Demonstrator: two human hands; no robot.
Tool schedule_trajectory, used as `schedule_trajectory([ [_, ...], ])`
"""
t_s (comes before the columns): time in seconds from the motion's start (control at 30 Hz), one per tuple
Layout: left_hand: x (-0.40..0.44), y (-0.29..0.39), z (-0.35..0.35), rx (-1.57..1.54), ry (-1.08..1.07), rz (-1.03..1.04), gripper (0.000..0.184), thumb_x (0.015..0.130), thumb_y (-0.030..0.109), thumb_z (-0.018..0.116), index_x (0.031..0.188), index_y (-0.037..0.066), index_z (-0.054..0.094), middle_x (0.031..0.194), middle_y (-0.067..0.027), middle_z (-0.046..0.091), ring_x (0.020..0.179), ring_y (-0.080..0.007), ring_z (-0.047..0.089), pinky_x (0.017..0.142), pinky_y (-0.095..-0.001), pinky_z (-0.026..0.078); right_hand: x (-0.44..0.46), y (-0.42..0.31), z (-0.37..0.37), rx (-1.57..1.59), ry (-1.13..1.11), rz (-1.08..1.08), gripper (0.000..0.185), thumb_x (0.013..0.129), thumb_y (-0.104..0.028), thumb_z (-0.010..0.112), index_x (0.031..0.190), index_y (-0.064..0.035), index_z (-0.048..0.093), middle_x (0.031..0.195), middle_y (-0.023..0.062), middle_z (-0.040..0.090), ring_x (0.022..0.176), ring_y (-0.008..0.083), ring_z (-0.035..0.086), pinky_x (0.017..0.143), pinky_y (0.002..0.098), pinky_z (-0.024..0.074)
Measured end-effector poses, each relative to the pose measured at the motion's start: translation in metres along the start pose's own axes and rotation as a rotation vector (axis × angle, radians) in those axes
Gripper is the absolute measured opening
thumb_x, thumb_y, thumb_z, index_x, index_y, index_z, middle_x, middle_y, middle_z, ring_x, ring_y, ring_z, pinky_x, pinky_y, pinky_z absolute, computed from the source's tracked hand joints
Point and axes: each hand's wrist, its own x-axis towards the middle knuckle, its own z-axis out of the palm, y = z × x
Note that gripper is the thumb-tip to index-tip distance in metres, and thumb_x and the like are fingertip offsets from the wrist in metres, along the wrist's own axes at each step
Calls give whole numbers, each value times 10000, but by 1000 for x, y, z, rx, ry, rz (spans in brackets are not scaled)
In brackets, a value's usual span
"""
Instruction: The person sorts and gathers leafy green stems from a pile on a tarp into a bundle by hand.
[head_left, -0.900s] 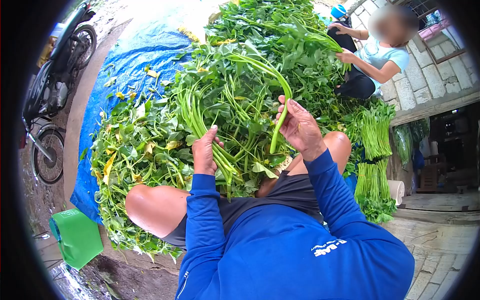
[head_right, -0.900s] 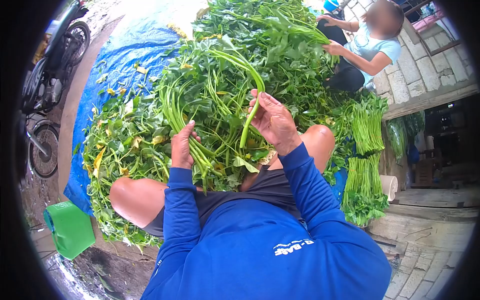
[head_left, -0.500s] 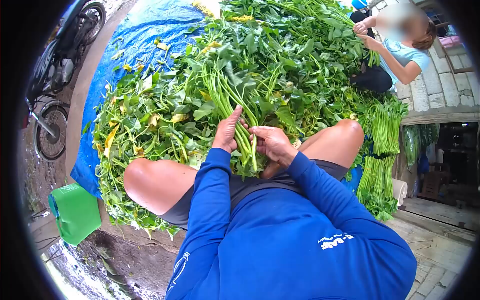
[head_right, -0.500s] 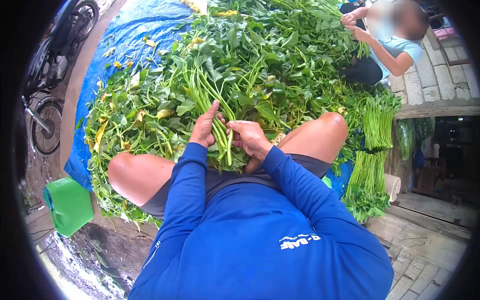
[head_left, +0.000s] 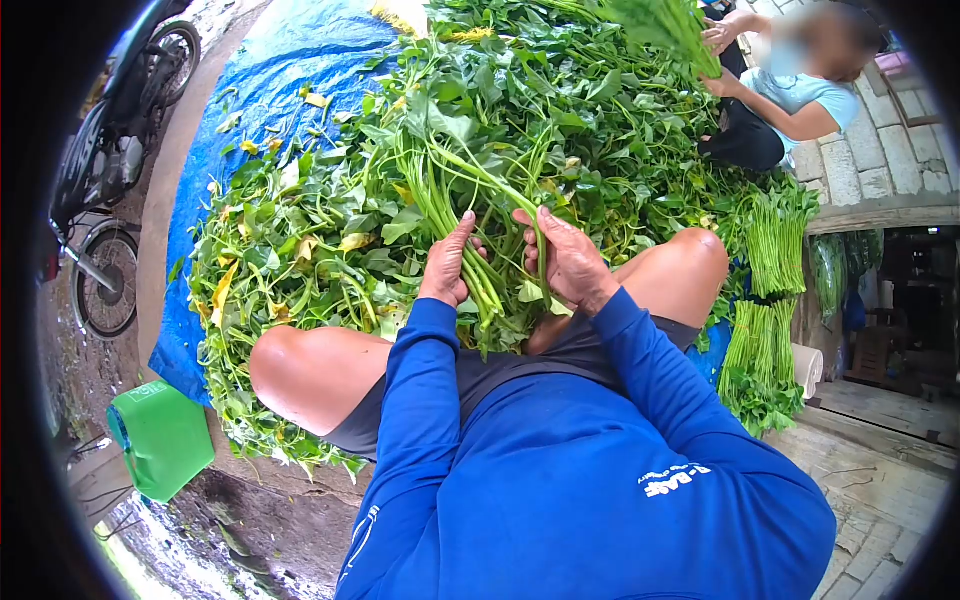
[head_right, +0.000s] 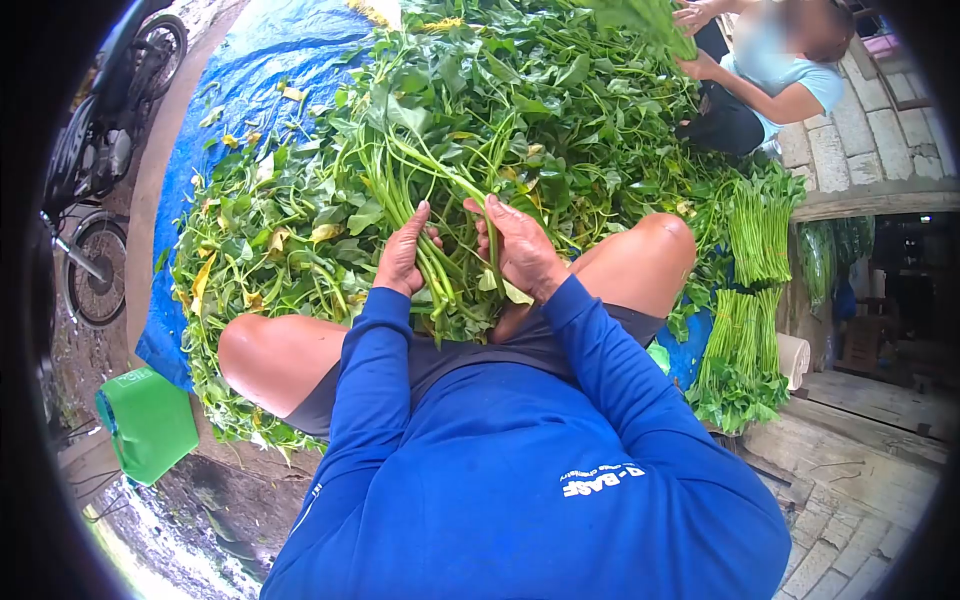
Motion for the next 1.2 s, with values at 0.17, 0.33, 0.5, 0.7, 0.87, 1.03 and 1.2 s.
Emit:
schedule_trajectory([
  [0.17,-4,3,0,-9,-16,-2,364,940,392,865,1029,114,648,758,-13,649,618,-145,647,574,-305,576,-1,-14,8,-250,-93,25,292,1020,-134,721,1269,18,723,1061,43,730,850,104,624,802,273,525],
  [0.33,-5,4,-4,-16,-9,20,377,923,379,884,1028,94,661,769,-29,648,624,-158,644,576,-307,571,-10,-41,25,-572,-123,-132,283,974,-86,776,1241,7,756,1046,22,760,881,91,660,835,251,541],
  [0.5,-9,9,1,11,7,35,373,919,373,886,1032,109,649,752,-21,648,596,-160,644,548,-317,568,-26,-83,35,-857,-18,-361,261,970,-46,779,1224,15,776,1084,-2,749,949,62,664,865,234,535],
  [0.7,-14,16,8,29,23,68,348,920,339,886,992,80,665,727,-30,654,580,-154,649,544,-296,572,-45,-120,40,-1296,238,-721,311,913,-126,790,1191,12,785,914,72,709,918,191,702,829,321,564],
  [0.87,-17,20,13,52,14,75,346,941,346,868,1008,101,634,720,-15,640,575,-145,643,522,-283,564,-41,-109,47,-1727,438,-877,258,902,-153,738,1124,-42,811,1005,150,755,962,365,706,869,457,572],
  [1.03,-11,9,3,29,-35,-8,439,926,495,854,1018,111,662,748,-21,646,608,-154,645,541,-321,550,-3,-16,38,-1720,62,-617,282,924,-218,719,1116,-24,792,993,212,743,1001,413,696,886,497,557],
  [1.2,-5,0,-15,-4,-63,-98,545,896,585,841,1140,124,682,823,-68,725,668,-216,707,624,-387,618,12,34,21,-1649,-25,-385,384,992,-251,702,1270,9,751,1138,234,739,1088,403,704,978,461,553],
])
